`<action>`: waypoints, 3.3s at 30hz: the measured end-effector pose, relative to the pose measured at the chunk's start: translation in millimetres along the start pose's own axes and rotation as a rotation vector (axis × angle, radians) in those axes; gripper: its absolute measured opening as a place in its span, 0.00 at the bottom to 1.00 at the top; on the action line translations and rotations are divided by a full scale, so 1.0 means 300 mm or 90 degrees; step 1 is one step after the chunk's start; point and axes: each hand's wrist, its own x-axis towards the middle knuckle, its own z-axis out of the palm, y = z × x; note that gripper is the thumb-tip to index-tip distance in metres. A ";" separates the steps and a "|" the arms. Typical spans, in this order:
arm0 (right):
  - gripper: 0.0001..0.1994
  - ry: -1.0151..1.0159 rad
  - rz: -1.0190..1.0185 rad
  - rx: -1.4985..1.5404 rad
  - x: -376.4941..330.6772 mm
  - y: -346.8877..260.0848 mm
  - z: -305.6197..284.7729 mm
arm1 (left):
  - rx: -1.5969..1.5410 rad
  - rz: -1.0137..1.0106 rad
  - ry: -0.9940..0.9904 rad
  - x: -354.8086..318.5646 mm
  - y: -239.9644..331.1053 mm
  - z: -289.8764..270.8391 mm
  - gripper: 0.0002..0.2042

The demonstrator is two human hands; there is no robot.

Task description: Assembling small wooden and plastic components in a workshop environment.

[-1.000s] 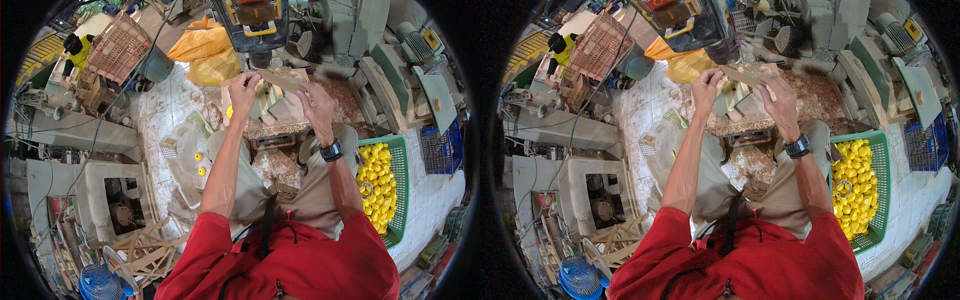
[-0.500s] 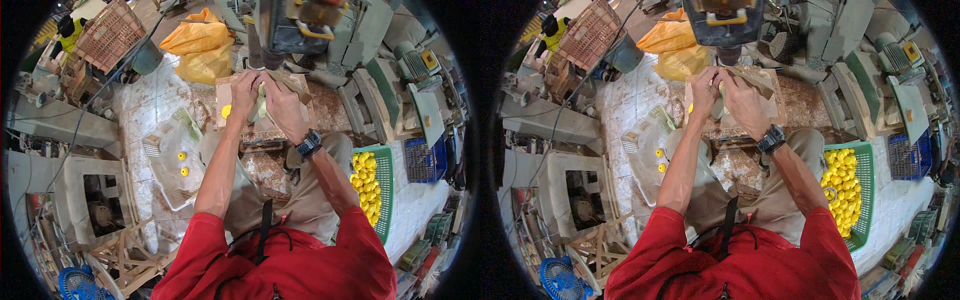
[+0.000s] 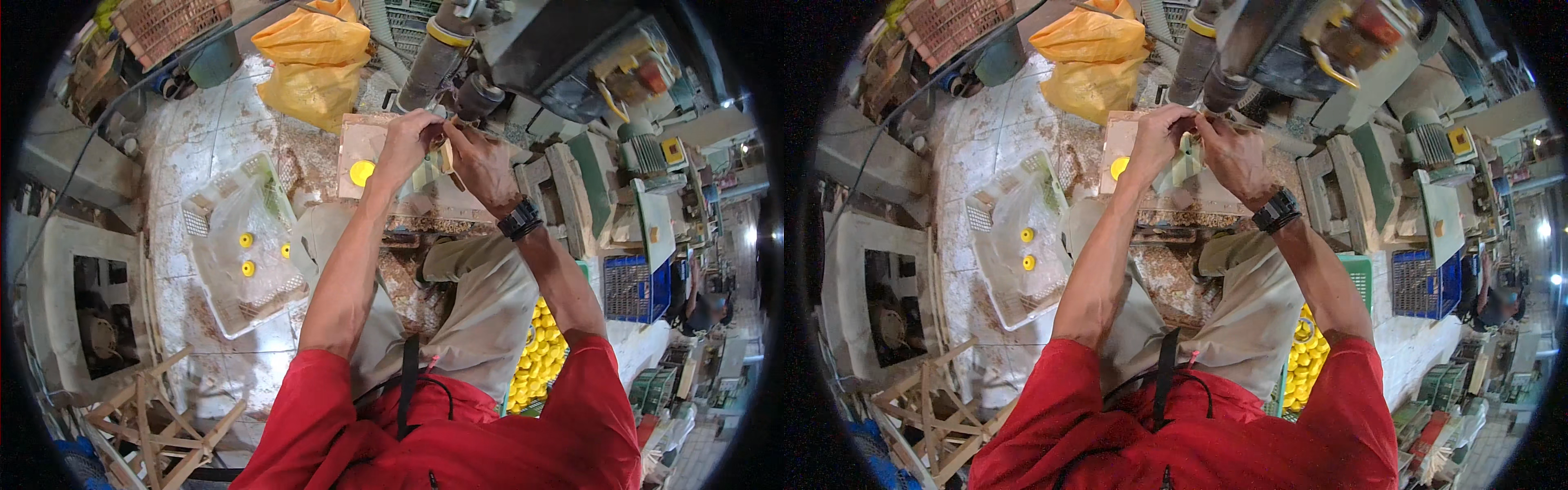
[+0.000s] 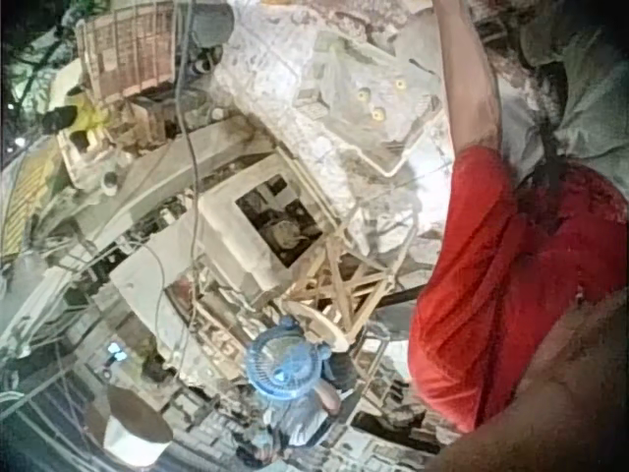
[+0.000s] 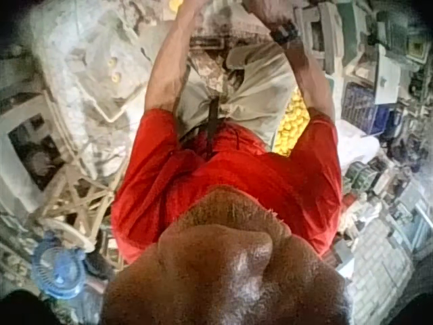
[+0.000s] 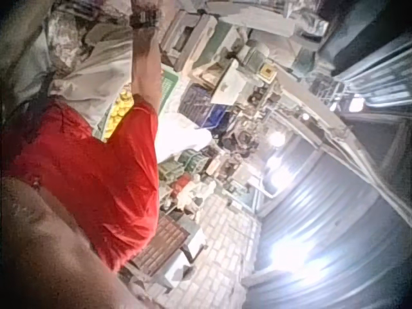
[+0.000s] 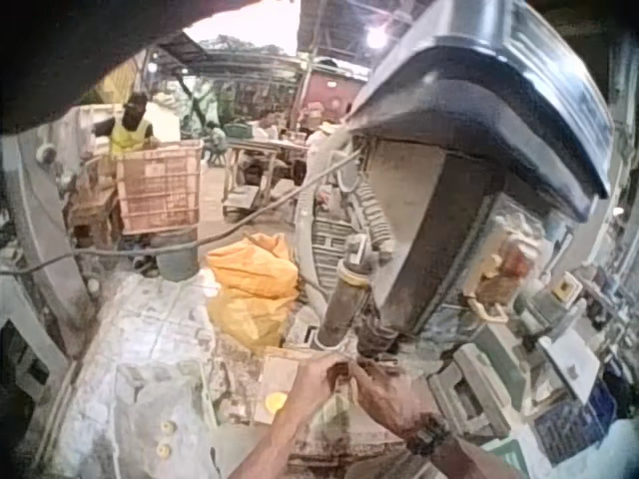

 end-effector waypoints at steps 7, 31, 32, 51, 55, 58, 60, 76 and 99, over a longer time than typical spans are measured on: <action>0.10 0.053 0.039 0.046 0.004 -0.015 -0.007 | -0.024 0.005 0.020 0.001 -0.025 -0.002 0.11; 0.05 0.190 0.229 0.113 -0.030 -0.086 0.059 | -0.090 -0.155 0.061 0.024 0.014 0.022 0.08; 0.05 0.186 0.230 0.111 -0.031 -0.084 0.059 | -0.083 -0.159 0.055 0.028 0.010 0.015 0.08; 0.09 0.088 0.237 0.025 0.005 -0.087 0.073 | 0.010 -0.215 0.083 0.038 0.065 0.020 0.07; 0.06 0.071 0.174 -0.019 0.009 -0.074 0.058 | 0.055 -0.186 0.095 0.028 0.067 0.022 0.07; 0.04 0.090 0.125 -0.017 0.009 -0.070 0.049 | 0.030 -0.218 0.106 0.020 0.052 0.029 0.05; 0.05 0.131 0.114 0.027 0.007 -0.073 0.039 | -0.143 -0.318 0.117 0.017 0.034 0.044 0.05; 0.05 -0.109 0.063 -0.097 0.113 -0.054 -0.074 | -0.666 -0.205 0.224 -0.066 -0.067 0.167 0.03; 0.06 -0.139 0.052 -0.170 0.133 -0.058 -0.069 | -0.509 -0.276 0.333 -0.044 -0.030 0.190 0.02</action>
